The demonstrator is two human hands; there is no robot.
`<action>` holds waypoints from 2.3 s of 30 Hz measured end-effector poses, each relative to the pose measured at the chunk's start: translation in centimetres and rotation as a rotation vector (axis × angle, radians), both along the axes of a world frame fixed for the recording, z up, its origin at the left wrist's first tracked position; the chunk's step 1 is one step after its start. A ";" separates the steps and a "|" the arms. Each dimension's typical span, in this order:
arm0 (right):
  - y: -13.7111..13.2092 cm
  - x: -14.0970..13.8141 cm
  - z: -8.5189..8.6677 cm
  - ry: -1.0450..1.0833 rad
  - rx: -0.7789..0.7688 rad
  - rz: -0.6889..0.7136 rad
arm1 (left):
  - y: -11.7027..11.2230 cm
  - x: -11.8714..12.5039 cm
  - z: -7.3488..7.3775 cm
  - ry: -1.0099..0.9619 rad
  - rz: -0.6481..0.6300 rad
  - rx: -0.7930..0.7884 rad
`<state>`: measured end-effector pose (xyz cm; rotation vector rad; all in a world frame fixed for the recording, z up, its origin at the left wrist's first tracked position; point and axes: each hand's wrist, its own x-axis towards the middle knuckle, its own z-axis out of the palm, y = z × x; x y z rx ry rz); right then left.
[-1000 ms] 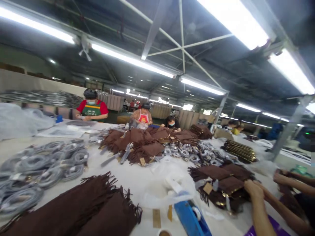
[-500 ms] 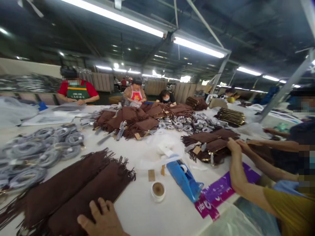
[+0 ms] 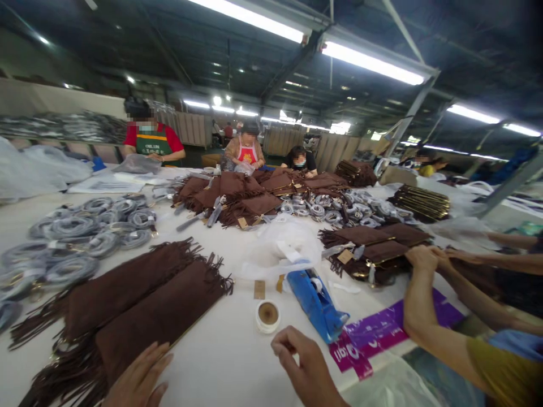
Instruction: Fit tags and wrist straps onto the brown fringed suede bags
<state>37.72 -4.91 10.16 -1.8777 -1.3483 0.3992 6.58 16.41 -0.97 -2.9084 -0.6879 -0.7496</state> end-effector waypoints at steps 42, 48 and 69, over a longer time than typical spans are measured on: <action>2.1 24.0 -1.5 -0.039 -0.546 -0.246 | -5.5 38.7 3.7 0.451 -0.419 -0.229; 1.4 25.5 -1.9 0.093 -0.475 -0.227 | -5.6 39.6 3.8 0.489 -0.416 -0.290; 1.6 23.6 -2.3 -0.148 -0.564 -0.273 | -3.0 36.7 3.7 0.384 -0.214 -0.702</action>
